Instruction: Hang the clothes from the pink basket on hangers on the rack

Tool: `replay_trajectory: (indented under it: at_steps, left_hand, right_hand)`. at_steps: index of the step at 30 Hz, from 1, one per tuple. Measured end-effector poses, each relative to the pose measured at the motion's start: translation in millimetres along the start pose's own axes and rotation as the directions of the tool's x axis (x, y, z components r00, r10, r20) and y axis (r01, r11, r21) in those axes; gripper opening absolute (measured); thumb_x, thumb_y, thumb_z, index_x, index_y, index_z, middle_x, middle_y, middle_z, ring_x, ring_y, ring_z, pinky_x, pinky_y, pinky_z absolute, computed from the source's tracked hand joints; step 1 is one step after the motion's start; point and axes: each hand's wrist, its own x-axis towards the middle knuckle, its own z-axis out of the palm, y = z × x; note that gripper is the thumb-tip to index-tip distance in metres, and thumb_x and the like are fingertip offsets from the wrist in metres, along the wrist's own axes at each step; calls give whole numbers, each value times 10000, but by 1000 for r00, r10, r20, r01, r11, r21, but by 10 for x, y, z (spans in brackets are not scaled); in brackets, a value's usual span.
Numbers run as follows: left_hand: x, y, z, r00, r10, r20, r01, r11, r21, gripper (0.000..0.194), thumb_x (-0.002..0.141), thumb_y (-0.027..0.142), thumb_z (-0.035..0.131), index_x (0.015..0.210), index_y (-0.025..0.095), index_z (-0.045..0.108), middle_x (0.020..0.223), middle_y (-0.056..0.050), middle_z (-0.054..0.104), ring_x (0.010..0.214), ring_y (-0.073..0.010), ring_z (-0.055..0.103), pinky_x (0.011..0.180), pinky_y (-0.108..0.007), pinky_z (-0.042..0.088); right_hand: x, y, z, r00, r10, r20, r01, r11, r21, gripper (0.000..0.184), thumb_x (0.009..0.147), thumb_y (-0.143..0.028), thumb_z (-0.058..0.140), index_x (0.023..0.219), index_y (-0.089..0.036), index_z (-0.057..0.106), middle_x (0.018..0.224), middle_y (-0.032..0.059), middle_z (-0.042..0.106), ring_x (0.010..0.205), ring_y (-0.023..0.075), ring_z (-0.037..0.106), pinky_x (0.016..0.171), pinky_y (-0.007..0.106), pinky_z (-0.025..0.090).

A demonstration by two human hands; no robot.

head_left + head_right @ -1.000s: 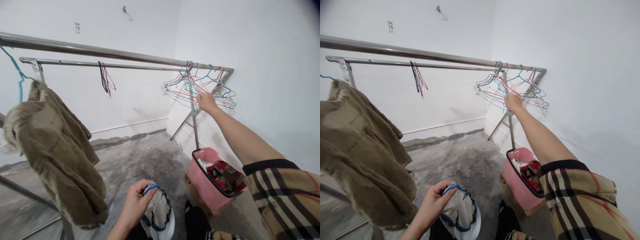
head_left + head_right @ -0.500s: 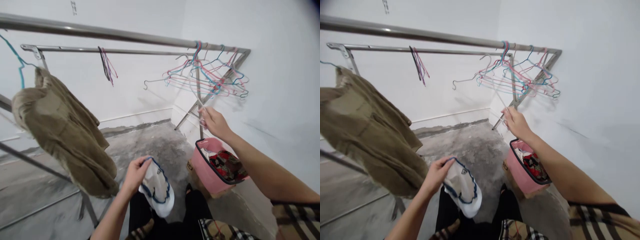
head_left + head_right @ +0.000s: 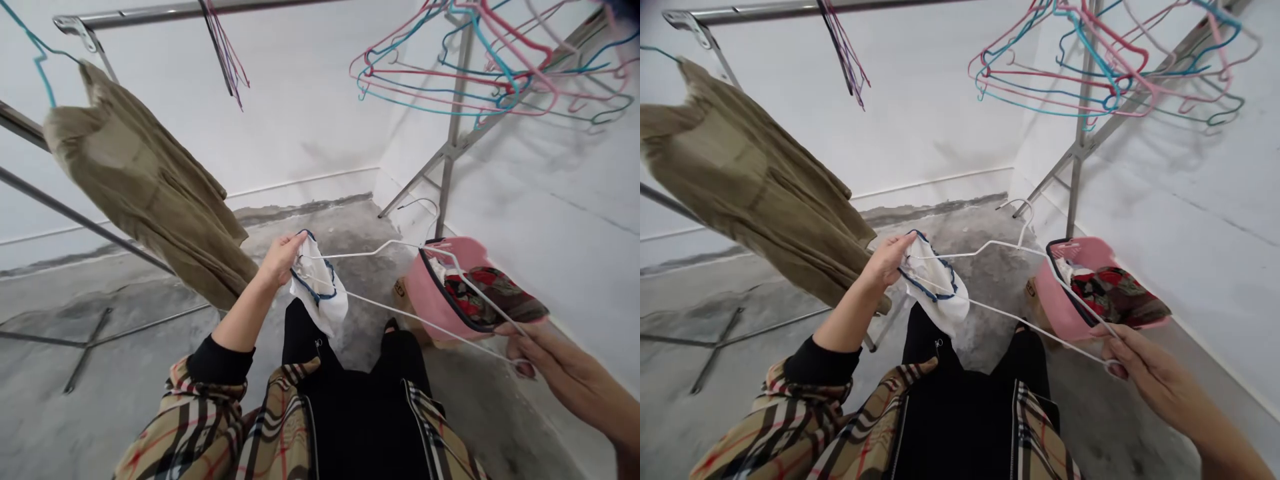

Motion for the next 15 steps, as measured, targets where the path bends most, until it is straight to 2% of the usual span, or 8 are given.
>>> replay_trajectory:
  at_steps: [8,11,15]
  left_hand:
    - [57,11,155,981,193,-36,-186,974,128,402,607,448,776,832,119,721,582,17,643,516,-100,545,497,-196,411]
    - [62,3,174,979,201,-30,-194,968,158,428,623,457,764,874,113,725,587,13,646,518,-106,544,498,-202,413]
    - [39,-6,218,977,214,11,-212,953,217,466,656,481,741,939,112,727,600,10,644,539,-117,552,524,-217,426]
  right_hand:
    - [-118,87,-94,998,-43,-48,36,989,-141,256,904,-535,437,1050,-398,596,656,30,578,544,149,585,518,243,507]
    - [-123,136,-82,997,-82,1,81,979,-187,257,915,-522,415,1048,-388,589,605,16,565,516,148,573,513,237,506]
    - [-76,160,-4,996,-66,-54,53,978,-202,267,908,-498,442,1027,-324,606,695,32,634,602,154,644,578,233,555]
